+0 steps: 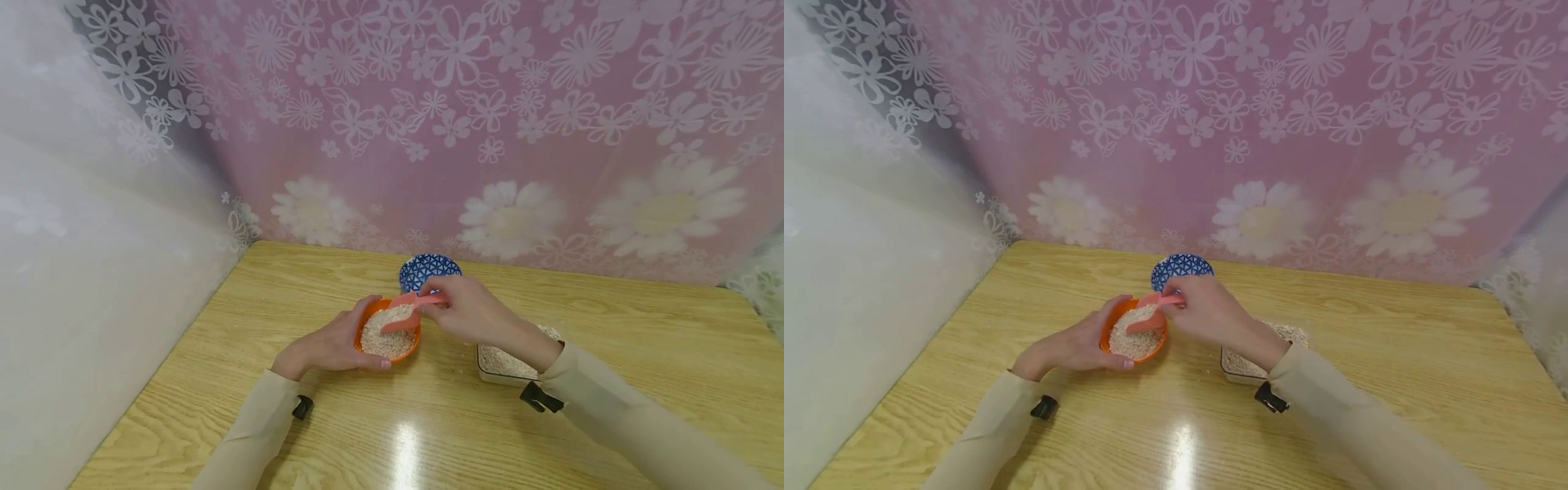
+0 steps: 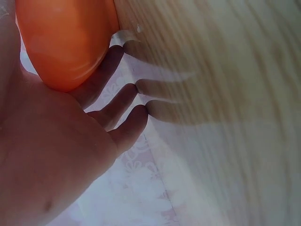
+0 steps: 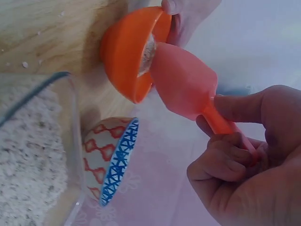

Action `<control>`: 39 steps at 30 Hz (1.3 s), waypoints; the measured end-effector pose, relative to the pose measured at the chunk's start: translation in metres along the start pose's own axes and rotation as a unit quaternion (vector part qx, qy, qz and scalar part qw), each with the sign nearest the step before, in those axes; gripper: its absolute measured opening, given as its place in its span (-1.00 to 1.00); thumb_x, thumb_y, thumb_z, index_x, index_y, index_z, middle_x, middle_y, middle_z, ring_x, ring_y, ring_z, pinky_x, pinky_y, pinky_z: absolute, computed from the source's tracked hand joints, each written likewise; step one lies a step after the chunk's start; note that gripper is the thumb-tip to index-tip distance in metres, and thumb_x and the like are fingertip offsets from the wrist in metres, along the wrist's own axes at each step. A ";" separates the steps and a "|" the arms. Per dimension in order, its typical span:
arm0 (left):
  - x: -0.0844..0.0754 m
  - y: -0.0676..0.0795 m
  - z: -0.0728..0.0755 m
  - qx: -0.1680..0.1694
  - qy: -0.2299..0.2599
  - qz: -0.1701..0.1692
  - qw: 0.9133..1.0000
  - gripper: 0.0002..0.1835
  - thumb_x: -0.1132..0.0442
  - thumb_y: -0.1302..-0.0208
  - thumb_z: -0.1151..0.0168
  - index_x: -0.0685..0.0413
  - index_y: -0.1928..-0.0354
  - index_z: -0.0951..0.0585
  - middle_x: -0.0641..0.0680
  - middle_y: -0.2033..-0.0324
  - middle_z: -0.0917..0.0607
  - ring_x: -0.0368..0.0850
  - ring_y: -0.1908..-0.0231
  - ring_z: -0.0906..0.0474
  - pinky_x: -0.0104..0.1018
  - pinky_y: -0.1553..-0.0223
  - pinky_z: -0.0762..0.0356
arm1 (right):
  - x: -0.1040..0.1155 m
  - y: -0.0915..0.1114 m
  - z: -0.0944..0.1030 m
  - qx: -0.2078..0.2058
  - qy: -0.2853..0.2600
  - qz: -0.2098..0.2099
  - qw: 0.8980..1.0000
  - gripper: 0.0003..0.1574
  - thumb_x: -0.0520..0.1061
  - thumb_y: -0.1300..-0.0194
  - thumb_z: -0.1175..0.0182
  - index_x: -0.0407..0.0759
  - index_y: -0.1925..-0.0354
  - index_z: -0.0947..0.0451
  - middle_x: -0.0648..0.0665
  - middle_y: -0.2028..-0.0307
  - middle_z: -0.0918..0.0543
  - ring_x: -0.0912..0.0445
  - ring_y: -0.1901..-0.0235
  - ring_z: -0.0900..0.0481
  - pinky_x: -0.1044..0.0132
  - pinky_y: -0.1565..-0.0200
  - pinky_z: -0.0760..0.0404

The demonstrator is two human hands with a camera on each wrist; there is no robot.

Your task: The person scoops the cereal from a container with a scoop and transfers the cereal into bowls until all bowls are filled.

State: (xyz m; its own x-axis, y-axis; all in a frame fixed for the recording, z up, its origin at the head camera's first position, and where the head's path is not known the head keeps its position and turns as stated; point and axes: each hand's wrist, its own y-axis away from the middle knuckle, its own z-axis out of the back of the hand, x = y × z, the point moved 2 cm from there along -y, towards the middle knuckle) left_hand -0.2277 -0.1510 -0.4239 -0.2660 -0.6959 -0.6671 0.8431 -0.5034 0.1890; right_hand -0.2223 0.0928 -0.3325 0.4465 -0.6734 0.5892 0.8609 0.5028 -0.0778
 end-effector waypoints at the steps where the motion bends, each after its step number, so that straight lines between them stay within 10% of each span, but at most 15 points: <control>1: 0.000 0.000 0.000 0.000 0.001 0.002 1.000 0.29 -0.34 -0.02 -0.51 -0.19 -0.63 0.08 0.05 -0.45 -0.38 0.10 -0.35 -0.35 0.20 -0.34 -0.39 | 0.002 -0.001 0.001 0.003 0.009 0.004 1.000 -0.82 -0.09 -0.39 -0.30 -0.15 0.12 -0.70 -0.01 0.51 -0.59 0.20 0.63 -0.28 0.37 0.56 -0.26; 39: 0.000 0.000 -0.001 -0.006 0.003 0.017 1.000 0.27 -0.33 0.02 -0.54 -0.29 -0.62 0.05 0.04 -0.42 -0.39 0.06 -0.38 -0.32 0.16 -0.36 -0.38 | 0.020 0.003 0.008 0.040 0.123 0.034 0.991 -0.79 -0.15 -0.38 -0.28 -0.16 0.05 -0.70 -0.12 0.16 -0.78 0.13 0.32 -0.59 0.28 0.31 -0.54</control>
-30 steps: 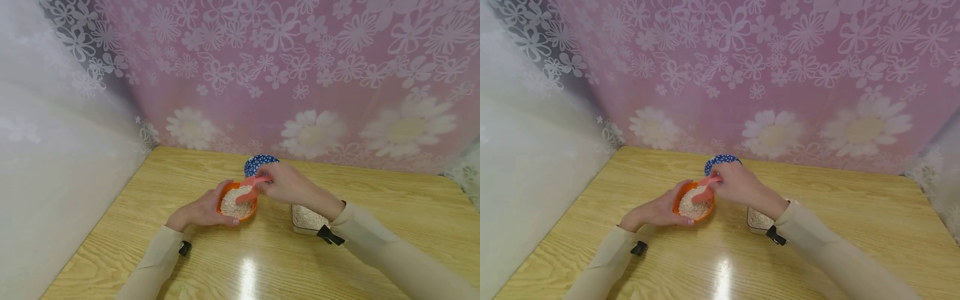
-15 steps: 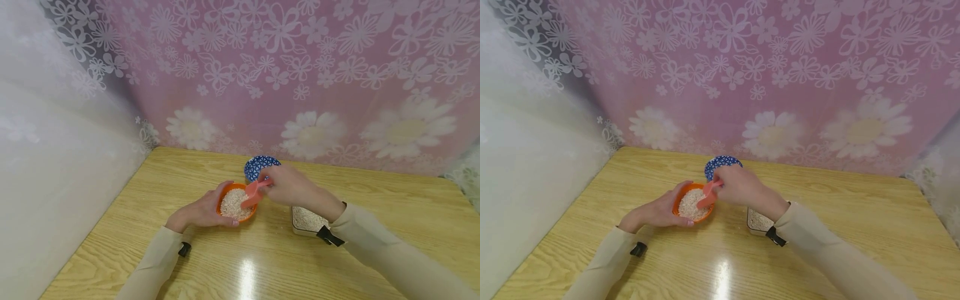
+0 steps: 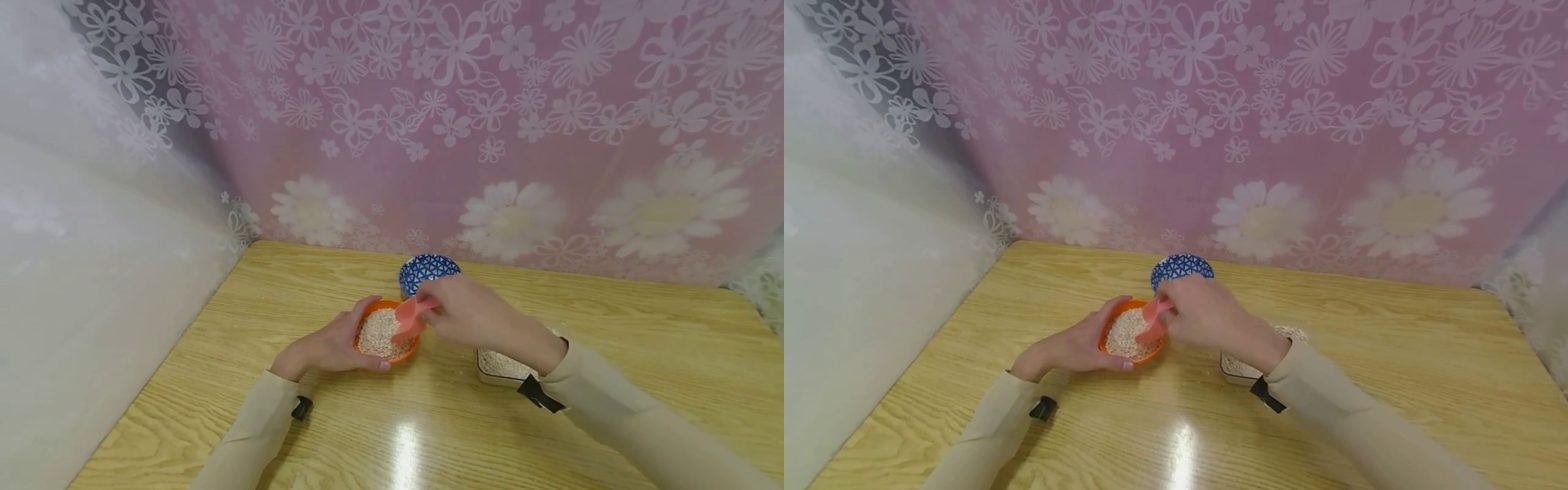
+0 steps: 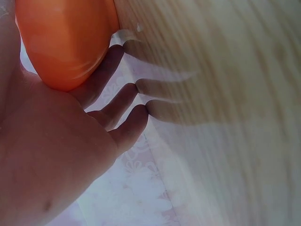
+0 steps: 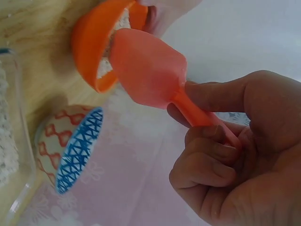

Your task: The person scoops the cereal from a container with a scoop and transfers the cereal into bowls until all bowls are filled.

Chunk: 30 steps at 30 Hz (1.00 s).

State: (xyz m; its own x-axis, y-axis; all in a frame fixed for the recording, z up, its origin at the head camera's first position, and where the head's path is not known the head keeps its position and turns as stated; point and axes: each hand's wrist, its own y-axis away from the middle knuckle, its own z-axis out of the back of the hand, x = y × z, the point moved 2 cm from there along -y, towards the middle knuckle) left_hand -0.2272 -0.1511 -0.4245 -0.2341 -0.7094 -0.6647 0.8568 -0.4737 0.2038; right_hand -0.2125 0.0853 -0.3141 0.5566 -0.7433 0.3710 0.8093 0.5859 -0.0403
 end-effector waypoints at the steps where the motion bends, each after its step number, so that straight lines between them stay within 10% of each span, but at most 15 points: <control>1: 0.000 0.000 0.000 0.001 0.000 0.000 1.000 0.27 -0.33 0.01 -0.53 -0.28 -0.63 0.05 0.06 -0.44 -0.38 0.06 -0.39 -0.32 0.18 -0.36 -0.38 | 0.001 0.001 0.003 0.002 0.003 -0.001 1.000 -0.79 -0.16 -0.38 -0.27 -0.17 0.05 -0.70 -0.13 0.16 -0.77 0.13 0.35 -0.55 0.29 0.33 -0.51; 16: 0.000 0.002 0.000 0.004 0.000 -0.009 1.000 0.28 -0.31 -0.01 -0.53 -0.24 -0.64 0.06 0.02 -0.50 -0.30 0.09 -0.43 -0.27 0.22 -0.40 -0.34 | -0.022 0.023 0.007 -0.063 -0.063 -0.008 0.996 -0.77 -0.12 -0.39 -0.30 -0.13 0.03 -0.71 -0.04 0.20 -0.75 0.14 0.43 -0.44 0.28 0.36 -0.42; 30: -0.012 -0.002 -0.002 -0.032 -0.033 -0.074 0.996 0.35 -0.31 0.09 -0.59 -0.09 -0.64 0.00 0.01 -0.54 -0.16 0.02 -0.45 -0.24 0.13 -0.43 -0.34 | -0.097 0.095 -0.013 -0.158 -0.284 -0.072 0.943 -0.73 -0.12 -0.44 -0.28 -0.08 -0.08 -0.63 -0.01 0.35 -0.67 0.19 0.59 -0.35 0.29 0.57 -0.36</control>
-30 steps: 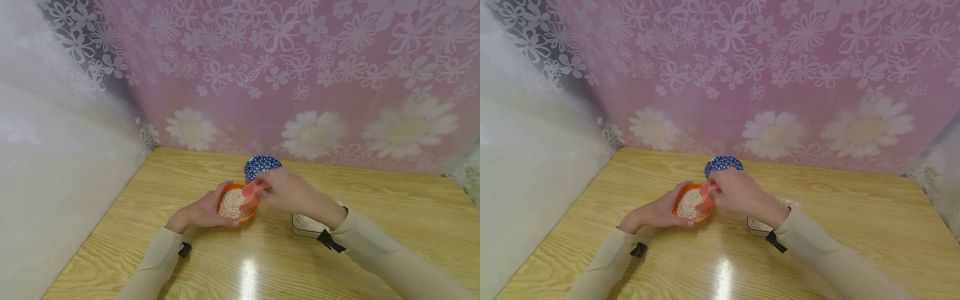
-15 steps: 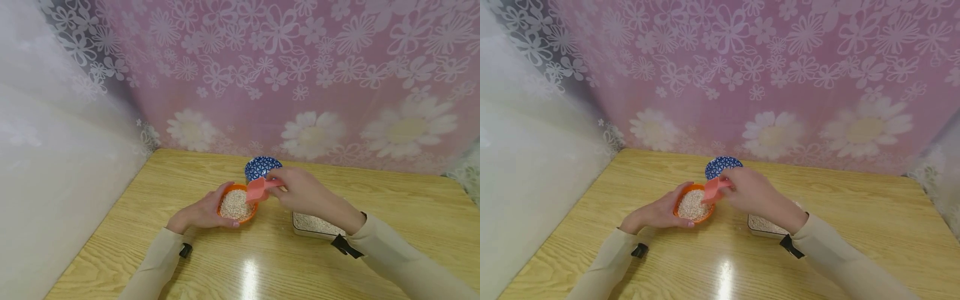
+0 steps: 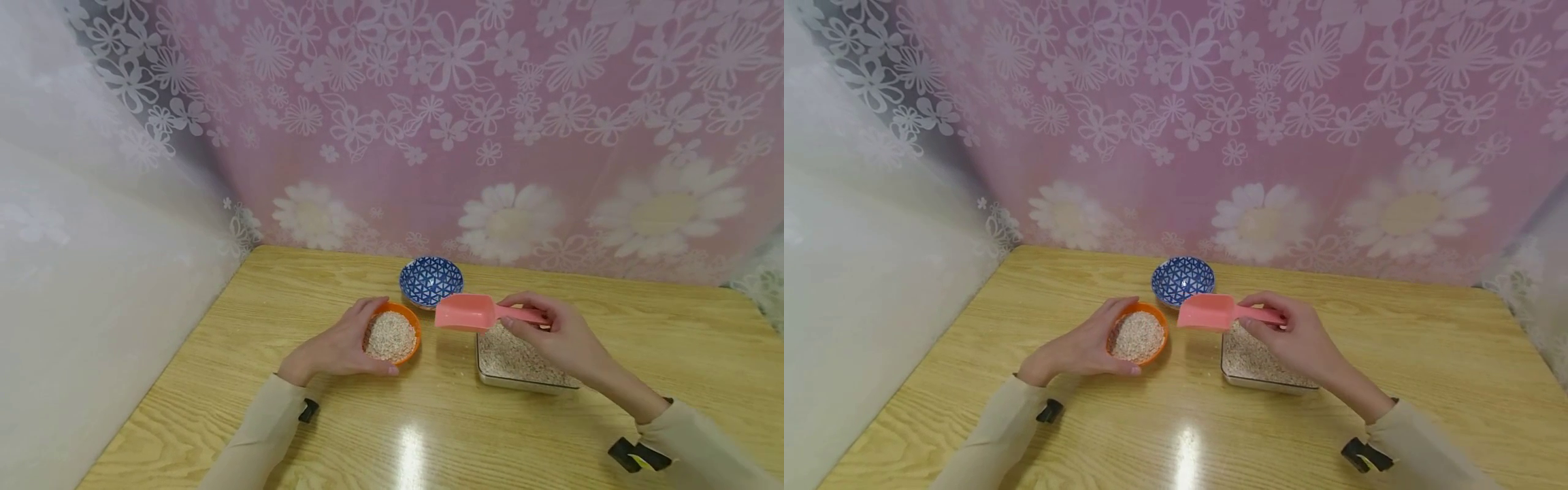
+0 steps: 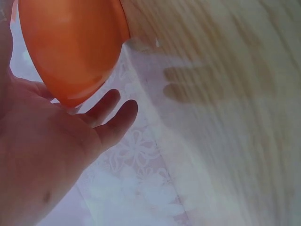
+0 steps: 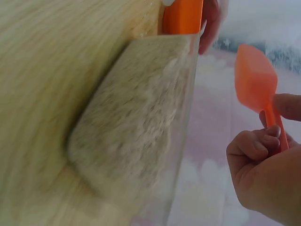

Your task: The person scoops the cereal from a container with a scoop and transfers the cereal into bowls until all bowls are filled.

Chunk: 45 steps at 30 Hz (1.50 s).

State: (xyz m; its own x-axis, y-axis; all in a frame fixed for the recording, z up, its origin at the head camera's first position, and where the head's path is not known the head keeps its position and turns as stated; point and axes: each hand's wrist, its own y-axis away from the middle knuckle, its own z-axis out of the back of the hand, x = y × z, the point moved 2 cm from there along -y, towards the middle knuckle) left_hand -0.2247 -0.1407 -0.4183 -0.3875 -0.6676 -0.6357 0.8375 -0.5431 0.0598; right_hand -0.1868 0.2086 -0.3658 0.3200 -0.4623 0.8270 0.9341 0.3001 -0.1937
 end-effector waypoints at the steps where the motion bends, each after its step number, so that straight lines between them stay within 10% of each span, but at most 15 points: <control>1: -0.001 -0.001 0.000 -0.001 -0.001 -0.003 1.000 0.35 -0.31 0.10 -0.59 -0.09 -0.64 -0.01 0.00 -0.54 -0.16 0.02 -0.44 -0.25 0.12 -0.42 -0.35 | -0.005 0.004 0.005 -0.006 -0.004 0.003 1.000 -0.72 -0.14 -0.45 -0.28 -0.10 -0.09 -0.63 0.04 0.35 -0.68 0.19 0.58 -0.37 0.28 0.56 -0.38; 15: -0.002 -0.004 -0.001 -0.006 0.008 -0.011 1.000 0.30 -0.30 0.12 -0.61 -0.18 -0.61 -0.06 -0.03 -0.48 -0.18 -0.05 -0.32 -0.38 0.04 -0.35 -0.44 | -0.068 0.056 0.056 -0.040 -0.009 -0.019 0.999 -0.68 -0.32 -0.44 -0.21 -0.19 -0.13 -0.60 0.16 0.31 -0.73 0.08 0.59 -0.31 0.23 0.64 -0.30; 26: -0.004 -0.007 -0.003 -0.011 0.007 -0.002 1.000 0.31 -0.27 0.11 -0.60 -0.05 -0.62 -0.07 0.00 -0.48 -0.19 0.01 -0.32 -0.40 0.07 -0.36 -0.44 | -0.084 0.062 0.050 -0.005 -0.030 -0.011 0.999 -0.65 -0.35 -0.44 -0.19 -0.24 -0.16 -0.58 0.13 0.41 -0.70 0.03 0.65 -0.21 0.21 0.67 -0.25; 45: 0.028 0.000 0.024 -0.083 -0.005 0.042 0.996 0.25 -0.24 0.07 -0.58 -0.05 -0.60 -0.11 0.06 -0.45 -0.26 0.07 -0.33 -0.41 0.16 -0.33 -0.46 | -0.085 0.062 0.046 0.010 0.007 0.002 1.000 -0.65 -0.32 -0.43 -0.22 -0.22 -0.16 -0.60 0.14 0.18 -0.79 0.23 0.32 -0.71 0.30 0.43 -0.57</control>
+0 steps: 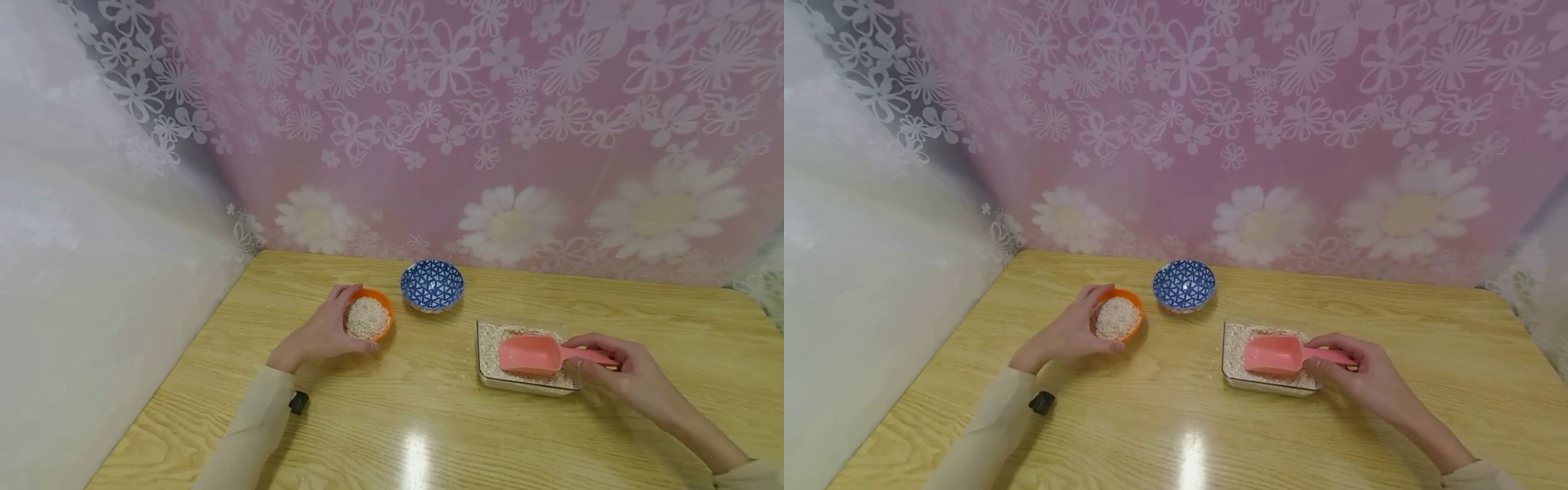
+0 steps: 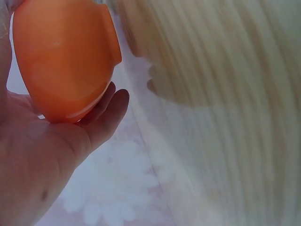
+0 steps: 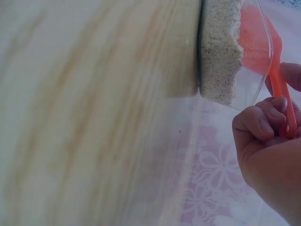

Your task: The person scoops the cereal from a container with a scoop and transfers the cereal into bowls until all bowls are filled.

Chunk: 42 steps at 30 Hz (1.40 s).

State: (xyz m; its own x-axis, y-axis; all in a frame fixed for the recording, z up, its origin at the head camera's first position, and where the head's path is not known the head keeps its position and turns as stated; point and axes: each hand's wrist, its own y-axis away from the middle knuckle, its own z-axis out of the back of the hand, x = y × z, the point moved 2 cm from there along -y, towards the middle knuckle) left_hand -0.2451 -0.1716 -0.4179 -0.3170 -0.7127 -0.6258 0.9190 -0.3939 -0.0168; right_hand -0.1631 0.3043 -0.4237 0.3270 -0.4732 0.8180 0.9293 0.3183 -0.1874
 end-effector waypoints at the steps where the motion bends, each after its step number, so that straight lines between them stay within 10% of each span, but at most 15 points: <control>1: 0.003 0.000 0.002 -0.003 -0.002 0.006 1.000 0.25 -0.25 0.06 -0.58 -0.06 -0.60 -0.11 0.07 -0.45 -0.26 0.07 -0.33 -0.41 0.16 -0.32 -0.46 | 0.000 0.000 0.000 0.001 0.000 -0.001 1.000 -0.65 -0.32 -0.43 -0.22 -0.22 -0.16 -0.59 0.14 0.18 -0.79 0.23 0.31 -0.71 0.31 0.42 -0.57; 25: 0.028 -0.001 0.021 0.003 -0.007 0.054 0.999 0.28 -0.28 -0.03 -0.51 0.02 -0.64 0.03 0.22 -0.53 -0.08 0.25 -0.42 -0.30 0.30 -0.35 -0.38 | 0.000 -0.003 0.003 0.003 0.000 0.001 1.000 -0.66 -0.32 -0.43 -0.21 -0.23 -0.15 -0.60 0.12 0.23 -0.78 0.20 0.42 -0.64 0.26 0.49 -0.50; 32: 0.007 -0.004 0.023 -0.034 -0.026 0.024 0.999 0.25 -0.31 -0.07 -0.48 -0.11 -0.65 0.05 0.16 -0.58 0.02 0.20 -0.54 -0.02 0.33 -0.41 -0.28 | 0.008 -0.008 0.001 -0.006 0.008 0.005 1.000 -0.67 -0.30 -0.44 -0.22 -0.19 -0.13 -0.61 0.06 0.31 -0.72 0.13 0.57 -0.42 0.27 0.60 -0.35; 42: -0.047 -0.029 0.003 -0.065 0.012 -0.047 0.997 0.14 -0.22 -0.15 -0.48 -0.13 -0.63 -0.03 0.09 -0.55 -0.07 0.18 -0.48 -0.16 0.25 -0.40 -0.35 | 0.013 -0.017 -0.010 0.018 -0.015 0.046 0.999 -0.62 -0.39 -0.39 -0.22 -0.22 -0.14 -0.62 0.13 0.24 -0.76 0.23 0.56 -0.49 0.29 0.61 -0.40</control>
State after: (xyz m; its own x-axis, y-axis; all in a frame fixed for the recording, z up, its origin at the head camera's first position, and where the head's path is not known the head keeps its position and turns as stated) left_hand -0.2577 -0.1290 -0.3856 -0.3987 -0.6617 -0.6350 0.9088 -0.3781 -0.1765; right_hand -0.1735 0.2847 -0.4155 0.4049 -0.4153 0.8146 0.8886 0.3887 -0.2436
